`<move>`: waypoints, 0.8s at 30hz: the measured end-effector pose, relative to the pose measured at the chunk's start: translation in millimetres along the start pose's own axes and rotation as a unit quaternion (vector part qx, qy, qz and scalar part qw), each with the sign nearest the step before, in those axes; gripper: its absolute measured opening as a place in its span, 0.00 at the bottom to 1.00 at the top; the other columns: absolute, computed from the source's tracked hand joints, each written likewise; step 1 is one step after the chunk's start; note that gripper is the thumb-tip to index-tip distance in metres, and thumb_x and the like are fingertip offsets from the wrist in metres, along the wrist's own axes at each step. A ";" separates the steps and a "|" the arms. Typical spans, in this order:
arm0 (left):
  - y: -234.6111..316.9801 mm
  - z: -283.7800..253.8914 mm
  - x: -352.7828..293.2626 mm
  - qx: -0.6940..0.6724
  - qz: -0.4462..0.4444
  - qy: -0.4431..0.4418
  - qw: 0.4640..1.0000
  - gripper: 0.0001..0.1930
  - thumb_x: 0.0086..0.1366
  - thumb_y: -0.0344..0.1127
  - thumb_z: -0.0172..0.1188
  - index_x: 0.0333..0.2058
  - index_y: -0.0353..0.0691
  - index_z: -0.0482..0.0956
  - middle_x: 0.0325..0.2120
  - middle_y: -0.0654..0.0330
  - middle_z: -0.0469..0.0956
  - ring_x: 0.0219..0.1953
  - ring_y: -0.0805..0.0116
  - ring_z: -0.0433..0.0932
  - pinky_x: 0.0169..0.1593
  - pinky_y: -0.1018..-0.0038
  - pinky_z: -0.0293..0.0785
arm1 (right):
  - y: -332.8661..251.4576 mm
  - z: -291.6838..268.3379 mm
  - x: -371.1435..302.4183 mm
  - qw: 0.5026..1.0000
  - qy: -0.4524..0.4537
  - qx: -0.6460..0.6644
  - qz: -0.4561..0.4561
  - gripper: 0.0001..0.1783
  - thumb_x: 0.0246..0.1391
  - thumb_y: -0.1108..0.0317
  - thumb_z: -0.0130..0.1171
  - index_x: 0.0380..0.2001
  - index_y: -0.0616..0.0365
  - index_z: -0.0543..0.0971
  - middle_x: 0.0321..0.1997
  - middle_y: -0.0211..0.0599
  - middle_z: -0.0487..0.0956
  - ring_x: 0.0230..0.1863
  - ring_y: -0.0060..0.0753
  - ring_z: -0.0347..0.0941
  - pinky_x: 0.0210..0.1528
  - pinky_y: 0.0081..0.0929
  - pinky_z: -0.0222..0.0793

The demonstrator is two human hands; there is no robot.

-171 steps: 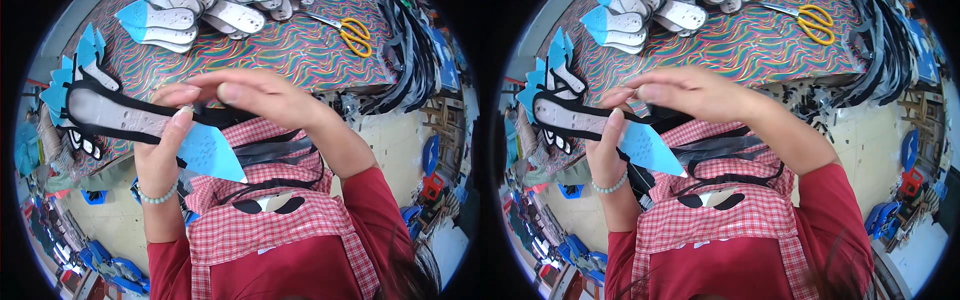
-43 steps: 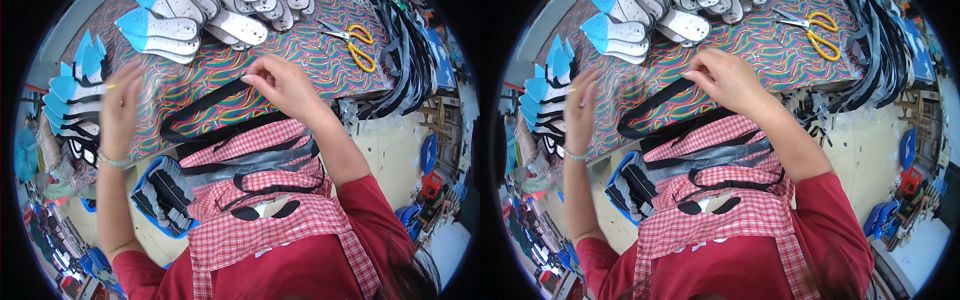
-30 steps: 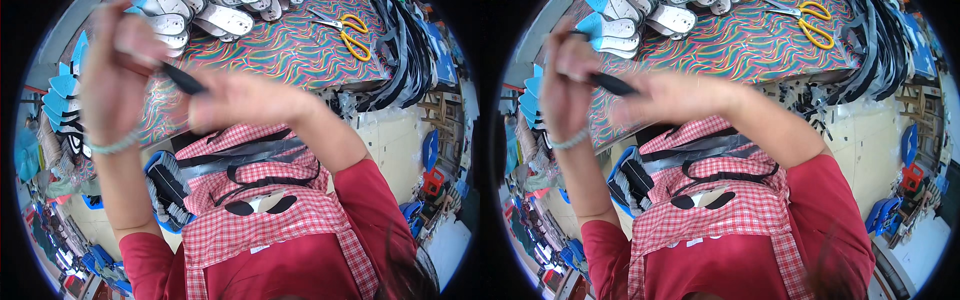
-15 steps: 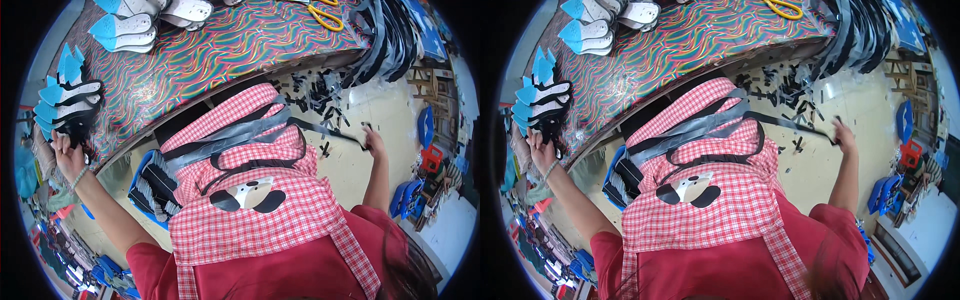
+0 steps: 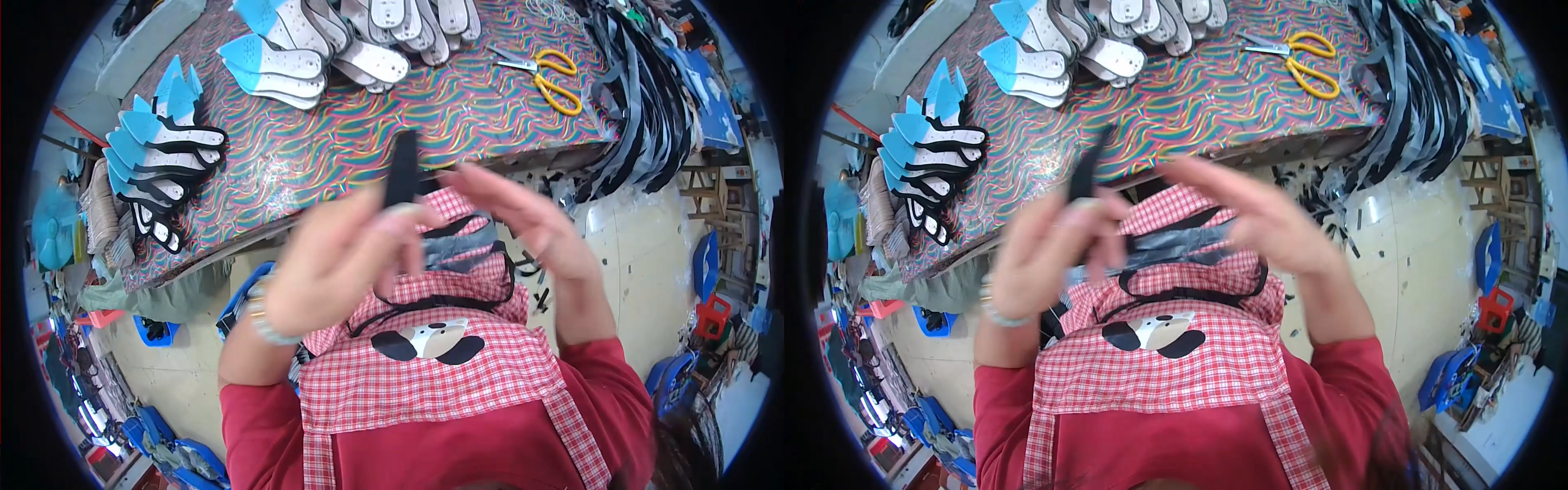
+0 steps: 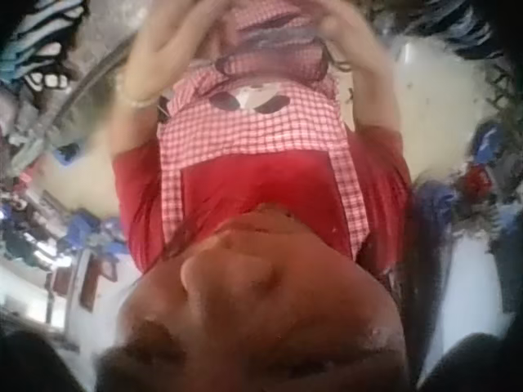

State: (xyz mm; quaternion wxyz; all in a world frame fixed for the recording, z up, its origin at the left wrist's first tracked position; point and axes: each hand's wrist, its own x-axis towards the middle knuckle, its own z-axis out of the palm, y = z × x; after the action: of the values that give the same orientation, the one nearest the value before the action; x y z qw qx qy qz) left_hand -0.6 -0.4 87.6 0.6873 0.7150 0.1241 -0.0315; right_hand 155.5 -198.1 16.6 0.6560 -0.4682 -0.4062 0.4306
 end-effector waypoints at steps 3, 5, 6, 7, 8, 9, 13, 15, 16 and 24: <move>-32.7 17.1 25.0 0.034 0.085 -0.022 0.996 0.13 0.72 0.34 0.43 0.34 0.32 0.73 0.22 0.60 0.77 0.21 0.76 0.74 0.25 0.81 0.70 | -21.0 39.2 56.5 0.987 0.001 0.092 0.131 0.28 0.62 0.59 0.53 0.60 0.62 0.65 0.44 0.37 0.77 0.37 0.23 0.75 0.41 0.18 0.71; -38.0 6.2 33.2 0.024 0.043 -0.026 0.998 0.11 0.70 0.34 0.47 0.36 0.32 0.74 0.25 0.60 0.78 0.26 0.74 0.77 0.32 0.79 0.73 | -12.6 41.9 80.8 0.985 0.084 0.121 0.092 0.23 0.63 0.62 0.51 0.58 0.60 0.68 0.36 0.32 0.78 0.31 0.18 0.75 0.33 0.15 0.71; -49.5 -10.5 37.6 0.106 0.042 -0.049 0.992 0.11 0.69 0.33 0.50 0.40 0.31 0.76 0.32 0.58 0.79 0.35 0.73 0.78 0.39 0.77 0.74 | 3.3 39.2 92.4 0.985 0.128 0.115 0.022 0.22 0.64 0.61 0.50 0.57 0.59 0.69 0.34 0.30 0.78 0.31 0.18 0.75 0.32 0.16 0.71; -55.6 -29.7 43.2 0.186 0.108 0.051 0.975 0.12 0.68 0.33 0.51 0.44 0.30 0.75 0.36 0.57 0.78 0.38 0.74 0.77 0.42 0.77 0.73 | 17.3 33.9 103.8 0.979 0.167 0.109 -0.046 0.20 0.64 0.61 0.49 0.56 0.58 0.70 0.32 0.29 0.78 0.30 0.18 0.75 0.31 0.17 0.71; -62.4 -51.3 53.3 0.263 0.172 0.147 0.938 0.14 0.67 0.32 0.53 0.48 0.30 0.73 0.40 0.56 0.78 0.42 0.74 0.75 0.45 0.77 0.73 | 24.3 24.9 113.8 0.983 0.174 0.008 -0.055 0.16 0.66 0.63 0.45 0.50 0.60 0.73 0.32 0.33 0.79 0.30 0.24 0.76 0.33 0.20 0.72; -76.2 -75.3 72.1 0.072 0.114 0.242 0.961 0.23 0.62 0.40 0.60 0.49 0.29 0.72 0.44 0.46 0.77 0.49 0.62 0.75 0.52 0.70 0.69 | 31.9 20.7 126.0 0.979 0.133 -0.153 -0.014 0.14 0.64 0.65 0.46 0.47 0.60 0.75 0.34 0.36 0.79 0.34 0.28 0.77 0.36 0.24 0.72; -75.5 -141.7 145.0 0.394 0.091 0.336 0.850 0.45 0.56 0.52 0.65 0.61 0.26 0.56 0.55 0.33 0.65 0.59 0.51 0.66 0.58 0.69 0.65 | 99.0 34.2 199.2 0.752 -0.045 -0.594 -0.282 0.15 0.48 0.70 0.50 0.40 0.61 0.76 0.42 0.43 0.77 0.48 0.41 0.73 0.54 0.38 0.67; -83.5 -148.5 165.4 0.513 0.003 0.344 0.787 0.49 0.53 0.56 0.66 0.61 0.25 0.55 0.56 0.28 0.61 0.62 0.44 0.61 0.60 0.67 0.63 | 123.7 44.3 220.3 0.712 -0.036 -0.624 -0.322 0.16 0.46 0.69 0.50 0.39 0.62 0.76 0.45 0.44 0.77 0.52 0.41 0.71 0.60 0.38 0.63; -83.5 -154.3 169.6 0.513 0.016 0.324 0.795 0.50 0.53 0.58 0.65 0.61 0.25 0.55 0.57 0.27 0.59 0.63 0.42 0.60 0.61 0.67 0.62 | 133.3 42.4 224.0 0.704 -0.028 -0.642 -0.303 0.15 0.47 0.68 0.49 0.39 0.62 0.76 0.46 0.44 0.77 0.52 0.40 0.71 0.61 0.38 0.62; -48.4 -265.6 91.6 0.131 0.017 0.154 0.979 0.30 0.62 0.41 0.60 0.59 0.31 0.65 0.45 0.59 0.76 0.44 0.76 0.73 0.50 0.78 0.69 | 140.9 43.3 229.7 0.702 -0.013 -0.663 -0.261 0.15 0.50 0.69 0.47 0.39 0.62 0.75 0.49 0.45 0.77 0.54 0.41 0.71 0.61 0.37 0.62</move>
State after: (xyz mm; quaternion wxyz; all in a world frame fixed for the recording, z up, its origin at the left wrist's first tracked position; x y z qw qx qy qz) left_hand 43.9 276.2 34.8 0.5605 0.7973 0.2112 0.0750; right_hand 157.7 57.3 -79.5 0.2569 -0.6518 -0.7013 -0.1315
